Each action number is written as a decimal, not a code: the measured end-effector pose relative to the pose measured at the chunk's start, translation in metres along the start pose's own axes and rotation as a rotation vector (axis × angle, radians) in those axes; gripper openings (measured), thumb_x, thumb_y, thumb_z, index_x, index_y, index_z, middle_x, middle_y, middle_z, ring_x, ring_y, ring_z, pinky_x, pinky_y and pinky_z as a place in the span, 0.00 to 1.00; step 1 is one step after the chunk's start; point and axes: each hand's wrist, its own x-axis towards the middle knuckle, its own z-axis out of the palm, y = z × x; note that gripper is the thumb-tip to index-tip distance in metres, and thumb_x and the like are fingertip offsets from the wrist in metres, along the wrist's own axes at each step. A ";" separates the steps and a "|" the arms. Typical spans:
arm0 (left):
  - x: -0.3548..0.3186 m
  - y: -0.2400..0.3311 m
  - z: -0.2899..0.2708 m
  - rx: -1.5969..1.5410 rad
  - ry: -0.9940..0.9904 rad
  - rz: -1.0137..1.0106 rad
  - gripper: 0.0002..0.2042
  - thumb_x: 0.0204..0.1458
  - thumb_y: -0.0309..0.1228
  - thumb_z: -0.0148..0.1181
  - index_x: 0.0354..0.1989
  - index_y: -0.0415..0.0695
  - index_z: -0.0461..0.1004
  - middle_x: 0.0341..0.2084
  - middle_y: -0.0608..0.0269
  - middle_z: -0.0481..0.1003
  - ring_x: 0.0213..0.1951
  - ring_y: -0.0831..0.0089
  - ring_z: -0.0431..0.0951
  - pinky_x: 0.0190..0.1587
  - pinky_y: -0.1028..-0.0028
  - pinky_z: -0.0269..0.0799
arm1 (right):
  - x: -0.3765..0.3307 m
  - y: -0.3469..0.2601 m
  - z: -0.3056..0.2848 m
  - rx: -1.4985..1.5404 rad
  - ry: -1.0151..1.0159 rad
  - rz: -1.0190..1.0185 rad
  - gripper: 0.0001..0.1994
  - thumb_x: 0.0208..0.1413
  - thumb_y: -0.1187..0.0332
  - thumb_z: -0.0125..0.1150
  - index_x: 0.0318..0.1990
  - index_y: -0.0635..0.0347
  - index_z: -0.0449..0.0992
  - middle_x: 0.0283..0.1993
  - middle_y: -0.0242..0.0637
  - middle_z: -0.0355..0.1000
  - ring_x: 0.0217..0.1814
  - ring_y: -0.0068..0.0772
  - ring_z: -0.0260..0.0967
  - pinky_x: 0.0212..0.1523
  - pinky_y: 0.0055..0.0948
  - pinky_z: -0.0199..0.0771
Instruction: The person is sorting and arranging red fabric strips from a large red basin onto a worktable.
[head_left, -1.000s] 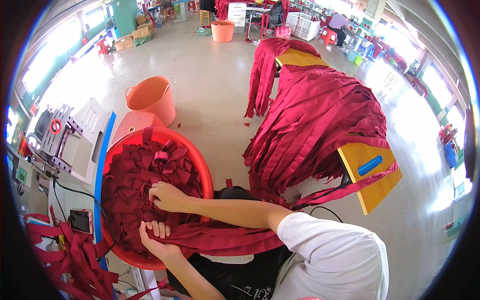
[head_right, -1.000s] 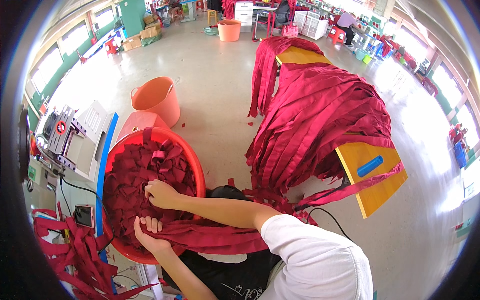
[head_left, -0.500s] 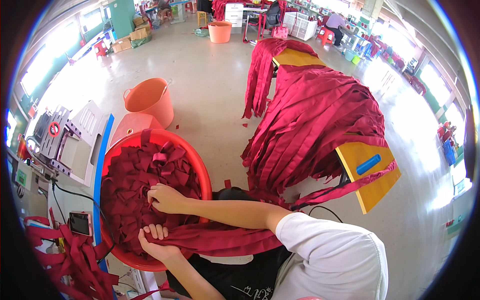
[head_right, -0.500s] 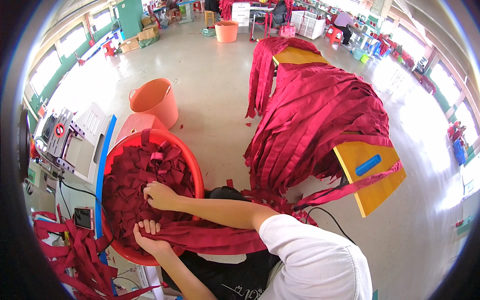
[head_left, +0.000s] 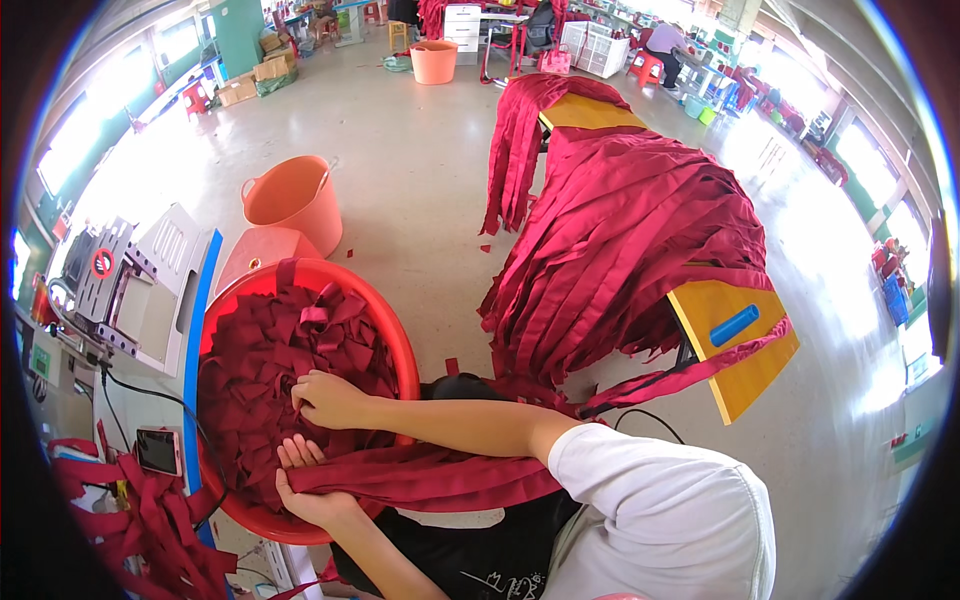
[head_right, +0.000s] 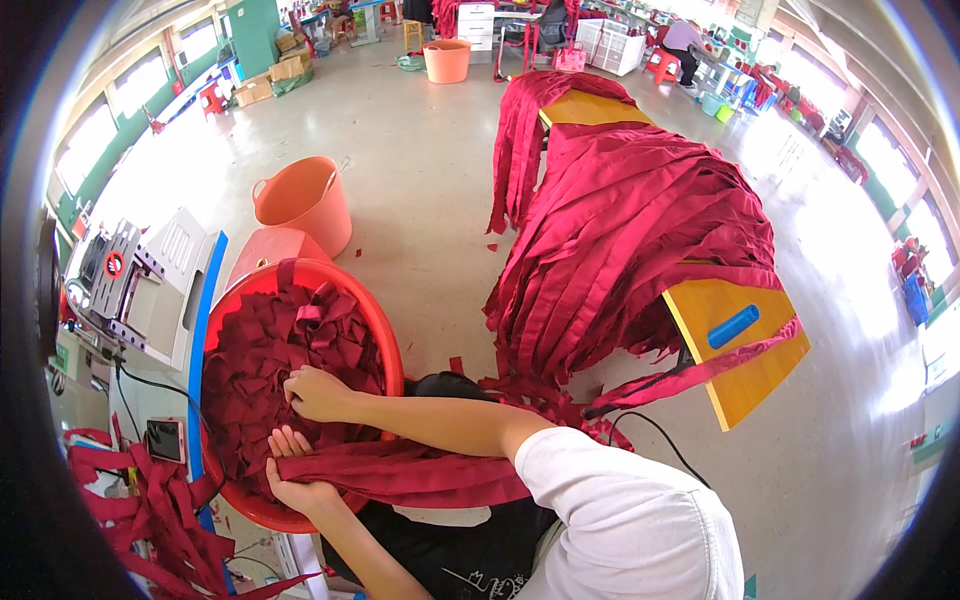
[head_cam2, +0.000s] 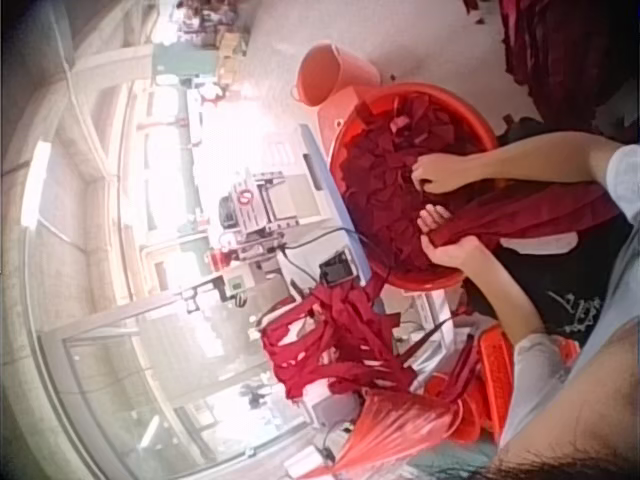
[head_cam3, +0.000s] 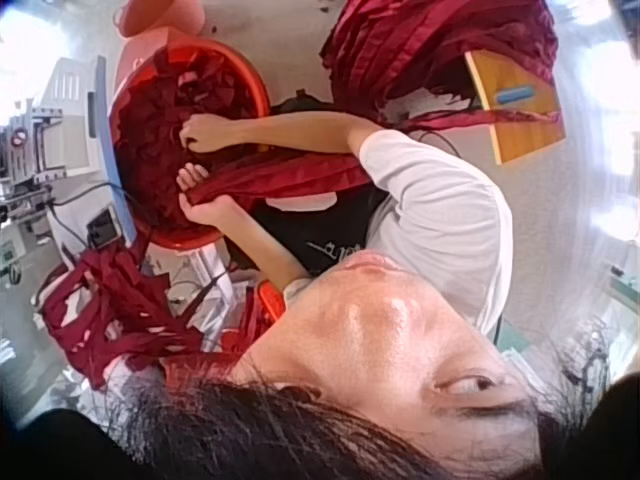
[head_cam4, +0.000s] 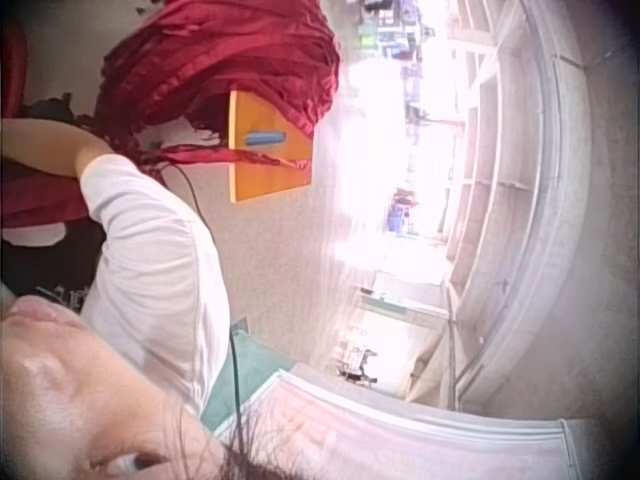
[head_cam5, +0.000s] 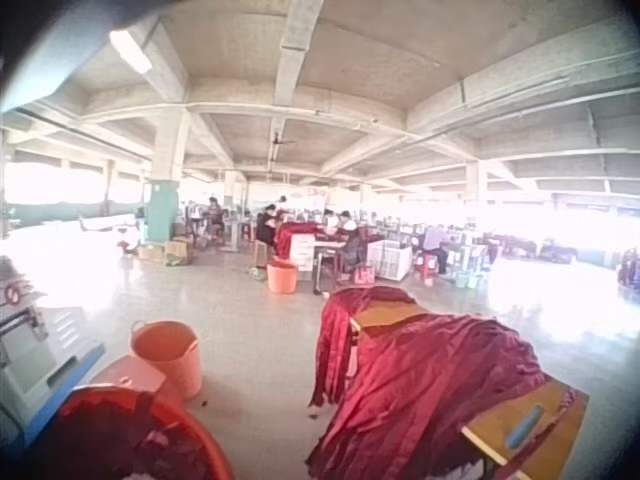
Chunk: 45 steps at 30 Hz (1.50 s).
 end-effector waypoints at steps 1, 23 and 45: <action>-0.004 0.000 0.006 -0.038 0.010 0.004 0.21 0.60 0.36 0.40 0.57 0.35 0.64 0.52 0.52 0.72 0.56 0.58 0.72 0.58 0.62 0.70 | 0.000 0.000 0.000 -0.006 -0.015 0.011 0.03 0.45 0.73 0.57 0.28 0.60 0.75 0.32 0.40 0.72 0.42 0.44 0.68 0.46 0.39 0.69; 0.003 0.000 -0.002 -0.058 0.150 -0.024 0.15 0.58 0.35 0.44 0.46 0.38 0.67 0.43 0.55 0.75 0.53 0.59 0.74 0.54 0.66 0.71 | -0.003 0.006 0.002 -0.038 -0.071 0.020 0.04 0.47 0.72 0.57 0.30 0.60 0.76 0.32 0.40 0.71 0.42 0.44 0.68 0.45 0.40 0.68; -0.022 0.007 0.025 0.305 -0.074 0.096 0.29 0.58 0.46 0.44 0.68 0.50 0.59 0.71 0.60 0.48 0.71 0.70 0.42 0.67 0.65 0.37 | -0.004 0.004 0.001 -0.054 -0.133 0.037 0.05 0.47 0.71 0.56 0.29 0.59 0.77 0.32 0.40 0.72 0.42 0.44 0.67 0.46 0.41 0.68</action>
